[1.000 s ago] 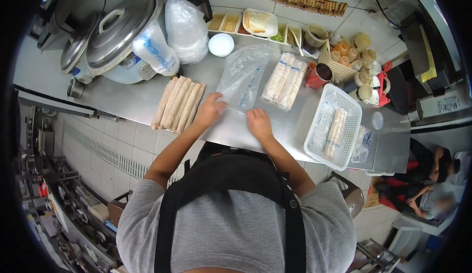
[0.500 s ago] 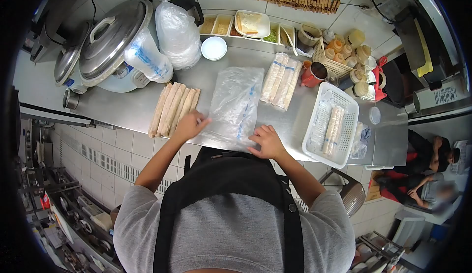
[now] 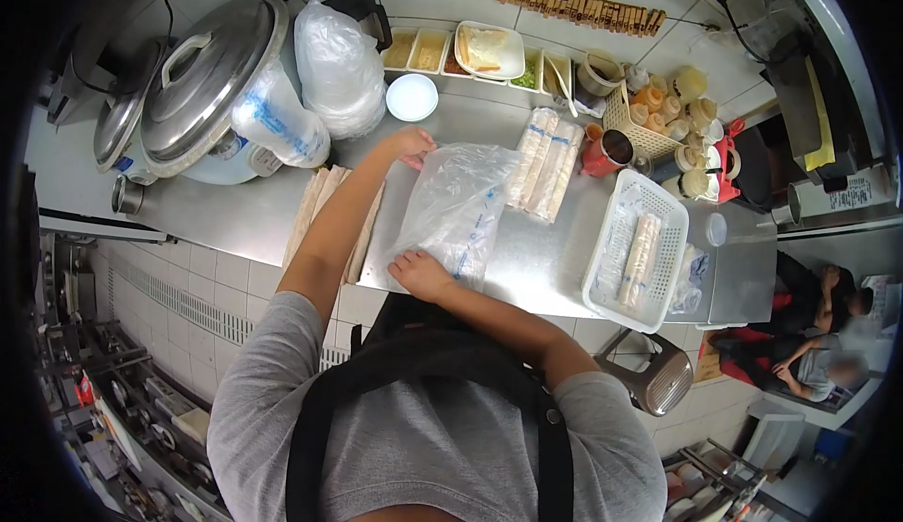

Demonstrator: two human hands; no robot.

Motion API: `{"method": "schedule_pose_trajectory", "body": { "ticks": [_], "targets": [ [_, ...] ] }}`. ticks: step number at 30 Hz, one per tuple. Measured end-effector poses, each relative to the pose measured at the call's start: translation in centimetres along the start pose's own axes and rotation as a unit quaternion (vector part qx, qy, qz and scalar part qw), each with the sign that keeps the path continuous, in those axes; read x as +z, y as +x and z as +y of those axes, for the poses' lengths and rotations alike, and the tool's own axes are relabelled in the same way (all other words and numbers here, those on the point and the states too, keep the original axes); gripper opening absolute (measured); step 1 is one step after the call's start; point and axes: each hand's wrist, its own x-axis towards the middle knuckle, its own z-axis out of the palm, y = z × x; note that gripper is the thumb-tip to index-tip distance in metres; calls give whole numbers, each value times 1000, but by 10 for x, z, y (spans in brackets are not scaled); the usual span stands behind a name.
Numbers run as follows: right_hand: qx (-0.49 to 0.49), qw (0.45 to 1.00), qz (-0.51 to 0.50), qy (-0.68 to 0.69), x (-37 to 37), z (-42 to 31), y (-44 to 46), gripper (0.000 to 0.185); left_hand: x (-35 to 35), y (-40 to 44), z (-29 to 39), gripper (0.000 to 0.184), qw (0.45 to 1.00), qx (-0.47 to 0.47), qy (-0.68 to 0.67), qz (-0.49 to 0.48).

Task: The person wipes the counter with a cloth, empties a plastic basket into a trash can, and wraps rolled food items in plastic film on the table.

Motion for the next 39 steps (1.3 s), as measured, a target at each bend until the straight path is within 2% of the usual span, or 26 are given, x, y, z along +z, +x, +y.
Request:
{"method": "schedule_pose_trajectory", "body": {
  "ticks": [2,3,5,6,9,10,11,14,15,16,18,19,20,22,23,24,25,27,29,31,32,33,34,36,38,39],
  "targets": [
    [-29,997,-66,19,15,1,-1,14,-11,45,-24,34,995,99,7,-2],
    [-22,997,-61,38,15,0,-2,15,-13,54,-27,32,991,131,10,-3],
    [-7,997,-64,45,13,0,-1,15,-4,31,-4,32,978,85,-169,92],
    [4,997,-65,50,13,1,0,15,0,10,9,32,978,84,-169,89],
    [12,996,-75,45,12,5,1,15,6,-41,40,31,978,155,-121,65],
    [15,996,-74,44,11,6,2,15,4,-44,43,31,976,207,53,31],
    [18,994,-93,46,10,5,2,15,4,-48,46,31,941,254,224,-4],
    [35,991,-124,47,10,4,3,17,-21,-12,37,26,955,215,202,-39],
    [46,989,-136,46,12,4,3,18,-28,-12,42,33,962,239,127,-35],
    [47,989,-135,47,14,6,3,18,-28,-14,43,33,962,238,129,-37],
    [81,984,-141,76,13,10,7,21,-30,-20,47,46,943,275,162,93],
    [81,984,-140,77,9,10,8,21,-23,-23,49,57,934,260,201,142],
    [78,983,-134,94,5,10,8,22,-16,-26,50,57,934,259,202,142],
    [76,983,-126,110,-18,8,9,23,0,-35,47,57,886,360,124,265],
    [69,987,-52,136,-32,7,8,22,4,-40,45,57,886,360,126,265],
    [61,985,22,161,-41,9,3,22,7,-47,44,56,848,398,115,330],
    [60,985,22,161,-45,14,-5,22,11,-56,43,55,804,432,103,394],
    [168,952,209,151,-53,27,-28,23,21,-87,25,54,860,340,138,354],
    [372,879,219,202,-61,41,-57,27,42,-143,10,62,928,192,216,237],
    [504,841,127,153,-63,53,-91,32,68,-161,-38,57,919,104,315,211],
    [502,842,126,154,-58,54,-105,32,78,-174,-49,56,927,78,315,186],
    [528,819,81,208,-49,52,-119,33,87,-186,-59,55,934,52,315,159],
    [551,792,36,260,-47,46,-124,35,95,-193,-71,55,934,49,314,160],
    [533,802,60,262,-34,39,-130,32,112,-197,-95,45,941,87,247,215],
    [411,760,57,500,-9,48,-139,29,124,-202,-109,41,945,90,213,233],
    [403,710,-31,576,-11,57,-140,22,128,-205,-114,38,946,98,184,248]
  ]
}}
